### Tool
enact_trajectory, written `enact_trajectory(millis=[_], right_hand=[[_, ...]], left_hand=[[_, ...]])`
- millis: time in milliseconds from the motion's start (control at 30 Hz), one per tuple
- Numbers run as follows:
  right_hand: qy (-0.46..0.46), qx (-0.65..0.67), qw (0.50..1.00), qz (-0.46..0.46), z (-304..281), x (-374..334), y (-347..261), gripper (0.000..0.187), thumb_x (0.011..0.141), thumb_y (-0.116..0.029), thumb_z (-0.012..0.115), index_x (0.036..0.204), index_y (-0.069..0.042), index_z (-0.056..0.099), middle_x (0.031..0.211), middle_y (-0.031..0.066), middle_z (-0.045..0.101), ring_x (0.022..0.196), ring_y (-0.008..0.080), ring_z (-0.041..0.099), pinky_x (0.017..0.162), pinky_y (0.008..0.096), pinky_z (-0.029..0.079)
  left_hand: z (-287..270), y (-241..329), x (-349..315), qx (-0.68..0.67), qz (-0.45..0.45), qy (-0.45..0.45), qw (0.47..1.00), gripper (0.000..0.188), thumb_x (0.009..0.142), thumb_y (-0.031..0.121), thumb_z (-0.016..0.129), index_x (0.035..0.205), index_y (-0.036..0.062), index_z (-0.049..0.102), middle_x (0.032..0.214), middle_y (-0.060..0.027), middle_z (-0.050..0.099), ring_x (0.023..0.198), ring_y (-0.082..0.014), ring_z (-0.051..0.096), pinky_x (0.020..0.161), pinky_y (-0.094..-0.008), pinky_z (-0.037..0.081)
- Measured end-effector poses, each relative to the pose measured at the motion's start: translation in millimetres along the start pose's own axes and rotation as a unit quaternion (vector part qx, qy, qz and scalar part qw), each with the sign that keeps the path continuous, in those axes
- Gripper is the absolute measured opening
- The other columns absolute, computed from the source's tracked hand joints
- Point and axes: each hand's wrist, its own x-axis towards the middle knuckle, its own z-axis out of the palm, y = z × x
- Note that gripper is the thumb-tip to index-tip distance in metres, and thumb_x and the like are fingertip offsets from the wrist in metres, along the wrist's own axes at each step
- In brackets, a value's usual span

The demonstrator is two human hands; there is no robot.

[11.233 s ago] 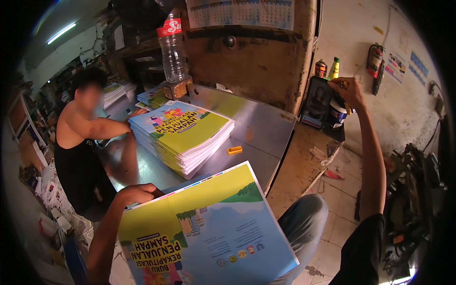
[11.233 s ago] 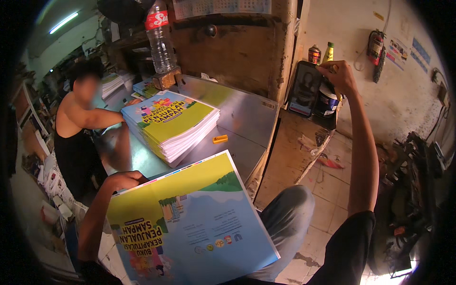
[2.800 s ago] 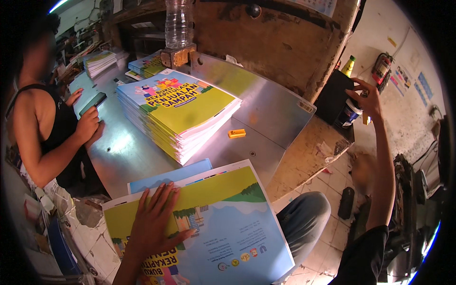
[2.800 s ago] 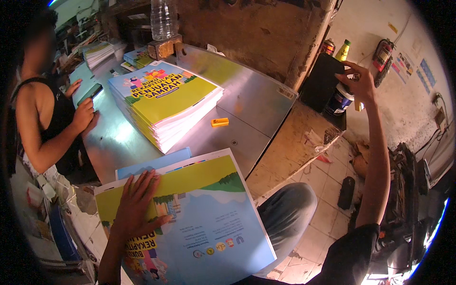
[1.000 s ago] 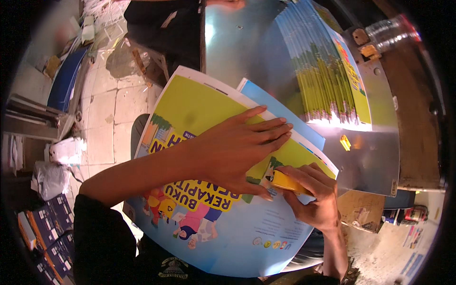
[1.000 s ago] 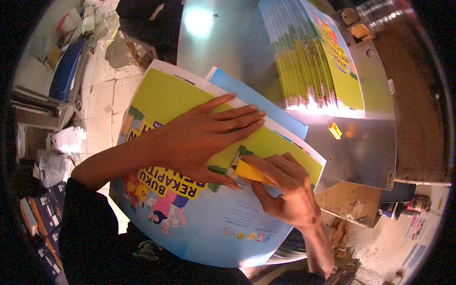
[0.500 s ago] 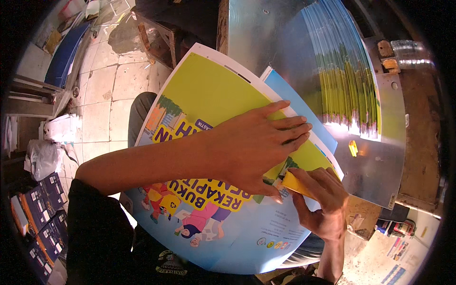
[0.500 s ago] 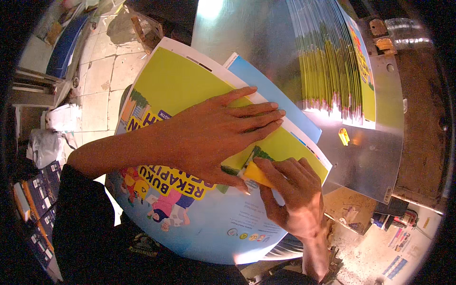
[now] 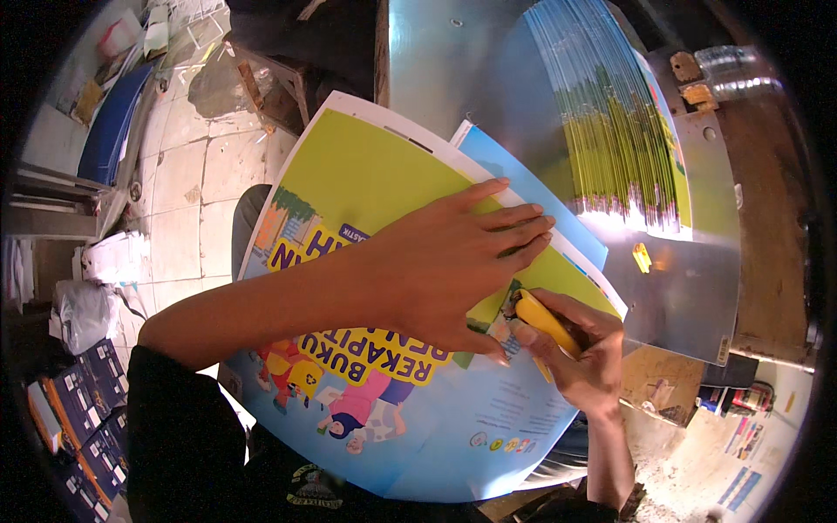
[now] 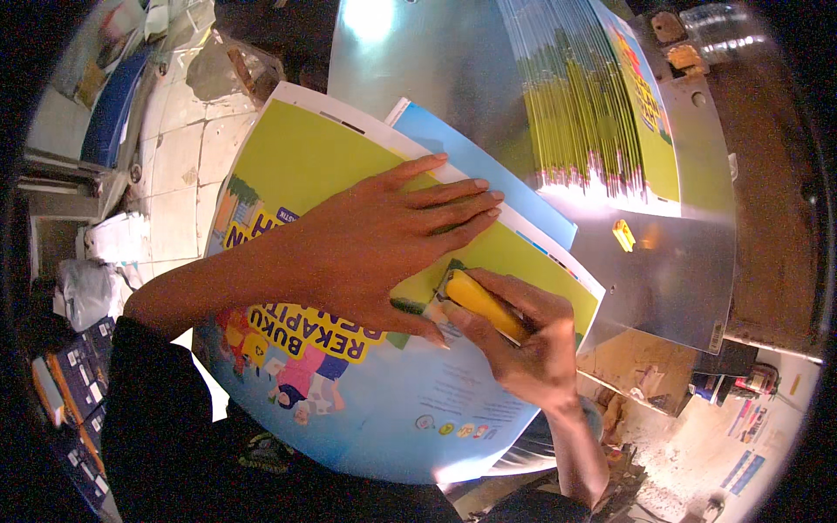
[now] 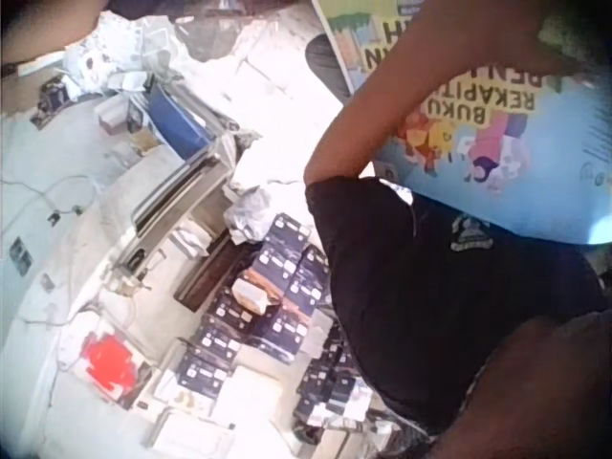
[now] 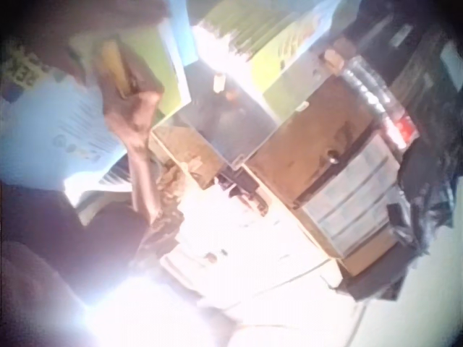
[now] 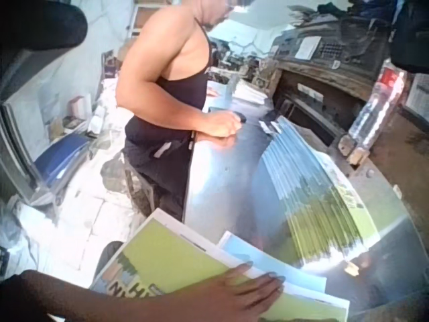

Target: The person staples sheets of paper together using a handheld stapler, then folds, opens, and flips through the pages of the assembled booklets by hand.

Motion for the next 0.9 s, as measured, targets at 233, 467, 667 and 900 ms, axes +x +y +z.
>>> enact_trajectory(millis=[233,467,667,900], right_hand=[[0.094,-0.227,0.954,-0.17,-39,8,0,0.036,0.079,0.001,0.078,0.114,0.005,0.069,0.101,0.0203,0.074,0.092,0.0301,0.075,0.083,0.0345,0.058],[0.213,-0.359,0.894,-0.164,-108,2,65,0.03,0.086,-0.01,0.074,0.115,-0.003,0.068,0.107,0.0187,0.073,0.095,0.0386,0.072,0.083,0.0423,0.059],[0.263,-0.32,0.876,-0.246,-159,-38,34,0.021,0.083,-0.01,0.078,0.102,-0.003,0.077,0.096,0.0129,0.076,0.083,0.0256,0.072,0.079,0.0342,0.057],[0.704,-0.342,0.616,-0.093,-317,-185,79,0.038,0.096,-0.04,0.072,0.112,-0.006,0.078,0.103,0.0063,0.078,0.089,0.0133,0.066,0.081,0.0314,0.051]], left_hand=[[-14,-1,0,-0.022,0.014,-0.012,1.0,0.108,0.08,0.072,0.067,0.153,-0.0023,0.036,0.157,-0.0211,0.04,0.149,-0.0322,0.035,0.126,-0.052,0.018],[-23,-1,10,-0.235,-0.005,-0.007,0.972,0.059,0.064,0.022,0.094,0.118,0.0122,0.072,0.124,-0.0108,0.071,0.111,-0.0291,0.065,0.103,-0.0425,0.047],[-29,6,8,-0.22,-0.073,-0.019,0.973,0.043,0.072,0.012,0.088,0.113,0.014,0.076,0.09,0.0048,0.079,0.094,-0.0183,0.063,0.095,-0.0348,0.047],[-28,17,23,-0.229,-0.084,-0.015,0.97,0.043,0.07,0.01,0.09,0.111,0.0139,0.077,0.087,0.0043,0.079,0.091,-0.0164,0.063,0.092,-0.0329,0.049]])
